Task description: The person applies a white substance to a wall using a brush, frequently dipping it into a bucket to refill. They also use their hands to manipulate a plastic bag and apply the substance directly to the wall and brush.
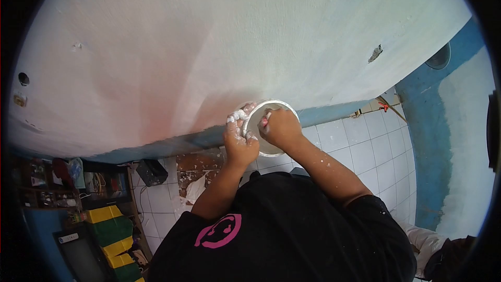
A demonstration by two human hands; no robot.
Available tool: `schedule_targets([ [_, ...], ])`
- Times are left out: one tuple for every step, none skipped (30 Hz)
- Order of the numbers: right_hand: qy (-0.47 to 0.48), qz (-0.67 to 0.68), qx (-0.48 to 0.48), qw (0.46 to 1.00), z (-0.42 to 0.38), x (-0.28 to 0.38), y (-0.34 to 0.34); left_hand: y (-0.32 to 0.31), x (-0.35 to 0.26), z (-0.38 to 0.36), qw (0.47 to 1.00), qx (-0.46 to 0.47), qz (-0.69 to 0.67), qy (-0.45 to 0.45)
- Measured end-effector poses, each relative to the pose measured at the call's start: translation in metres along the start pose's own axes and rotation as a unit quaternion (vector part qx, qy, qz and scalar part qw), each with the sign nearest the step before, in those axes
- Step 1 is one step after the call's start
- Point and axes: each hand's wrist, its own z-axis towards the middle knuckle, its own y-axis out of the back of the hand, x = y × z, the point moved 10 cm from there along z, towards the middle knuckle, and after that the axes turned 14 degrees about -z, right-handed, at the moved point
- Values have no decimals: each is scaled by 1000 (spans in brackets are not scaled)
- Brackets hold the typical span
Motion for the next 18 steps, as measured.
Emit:
schedule_targets([
  [2, -14, -8, 1000, 1, 3, -6, -1, 4, -3, 1000, -4, -3, 8],
  [2, 3, 20, 1000, 2, 4, -18, -2, 8, -7, 1000, -7, -7, 17],
  [1, 20, 47, 999, 3, 5, -30, -2, 11, -10, 1000, -9, -12, 26],
  [-1, 37, 74, 997, 2, 4, -41, -1, 15, -13, 999, -19, -14, 43],
  [10, 53, 77, 996, 0, 4, -51, -1, 17, -15, 999, -12, -2, 44],
  [21, 68, 80, 994, -2, 3, -62, 3, 20, -18, 999, -6, 8, 45],
  [34, 84, 83, 992, -5, 3, -67, 5, 23, -21, 999, -1, 20, 45],
  [21, 98, 118, 988, -8, 0, -79, 7, 24, -24, 999, 2, 4, 36],
  [-6, 177, 128, 976, -13, -5, -87, 9, 24, -26, 1000, 5, -12, 26],
  [-33, 253, 136, 957, -18, -9, -96, 11, 24, -27, 1000, 7, -26, 15],
  [-60, 328, 144, 932, -22, -12, -104, 14, 28, -30, 1000, 7, -18, 19],
  [-58, 361, 145, 920, -22, -10, -110, 17, 31, -33, 1000, 7, -9, 23],
  [-56, 394, 145, 906, -23, -9, -112, 17, 29, -32, 1000, 9, 0, 27],
  [-54, 426, 143, 892, -22, -8, -114, 19, 30, -31, 999, -3, 2, 49],
  [-74, 446, 152, 879, -24, -11, -120, 20, 28, -31, 997, -15, 4, 71],
  [-95, 466, 161, 865, -28, -15, -127, 22, 28, -30, 995, -27, 6, 94],
  [-114, 485, 170, 850, -28, -9, -109, 25, 24, -28, 997, -28, -5, 73],
  [-87, 454, 172, 870, -30, -10, -78, 27, 20, -26, 998, -30, -16, 52],
])
